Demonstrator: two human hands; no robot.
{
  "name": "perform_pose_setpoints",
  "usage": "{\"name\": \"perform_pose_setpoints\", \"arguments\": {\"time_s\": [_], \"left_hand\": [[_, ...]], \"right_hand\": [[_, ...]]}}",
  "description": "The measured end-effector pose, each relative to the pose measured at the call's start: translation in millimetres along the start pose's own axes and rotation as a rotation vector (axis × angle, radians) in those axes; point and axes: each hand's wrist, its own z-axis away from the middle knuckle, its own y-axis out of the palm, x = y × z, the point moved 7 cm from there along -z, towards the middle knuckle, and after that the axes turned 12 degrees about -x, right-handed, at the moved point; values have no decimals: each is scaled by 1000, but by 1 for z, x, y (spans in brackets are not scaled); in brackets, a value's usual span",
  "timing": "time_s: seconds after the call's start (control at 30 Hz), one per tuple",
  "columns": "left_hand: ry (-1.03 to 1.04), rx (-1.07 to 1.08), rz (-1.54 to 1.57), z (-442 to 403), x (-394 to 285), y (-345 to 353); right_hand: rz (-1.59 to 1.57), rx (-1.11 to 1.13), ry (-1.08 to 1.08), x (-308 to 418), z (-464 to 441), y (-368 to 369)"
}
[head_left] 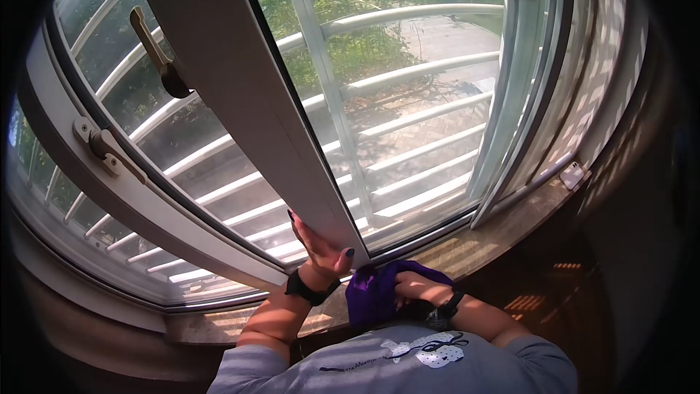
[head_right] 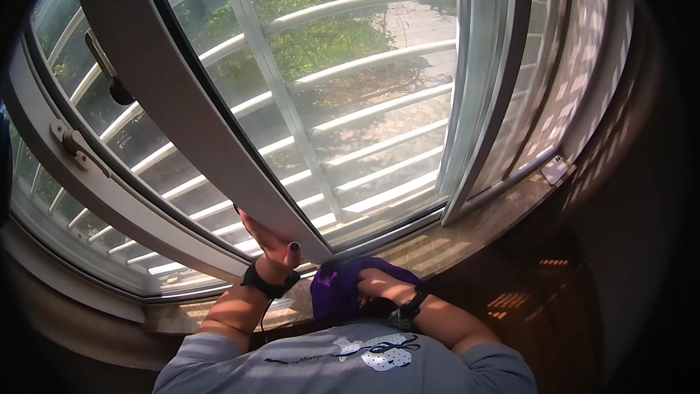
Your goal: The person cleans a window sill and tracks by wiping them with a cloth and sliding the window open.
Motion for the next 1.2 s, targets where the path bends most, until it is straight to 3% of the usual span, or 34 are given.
{"name": "perform_pose_setpoints", "arguments": {"time_s": [0.03, 0.13, 0.23, 0.33, 0.63, 1.03, 1.2], "left_hand": [[36, 19, 20, 2, 3, 11], [51, 149, -132, 5, 6, 49], [26, 263, -157, 9, 2, 85], [-59, 377, -55, 9, -4, 113], [35, 570, -158, -4, -25, 147], [33, 527, -172, -4, -28, 192], [14, 525, -163, -1, -24, 211]], "right_hand": [[36, -43, 67, -4, -2, -2], [-46, 16, -80, 11, 11, -3], [-95, 27, -88, 4, 10, -6], [-104, 38, -116, 10, 14, -10], [-94, 63, -100, 0, 0, -5], [-17, 133, -113, -3, -3, -8], [-141, 120, -53, -11, 5, -25]]}}
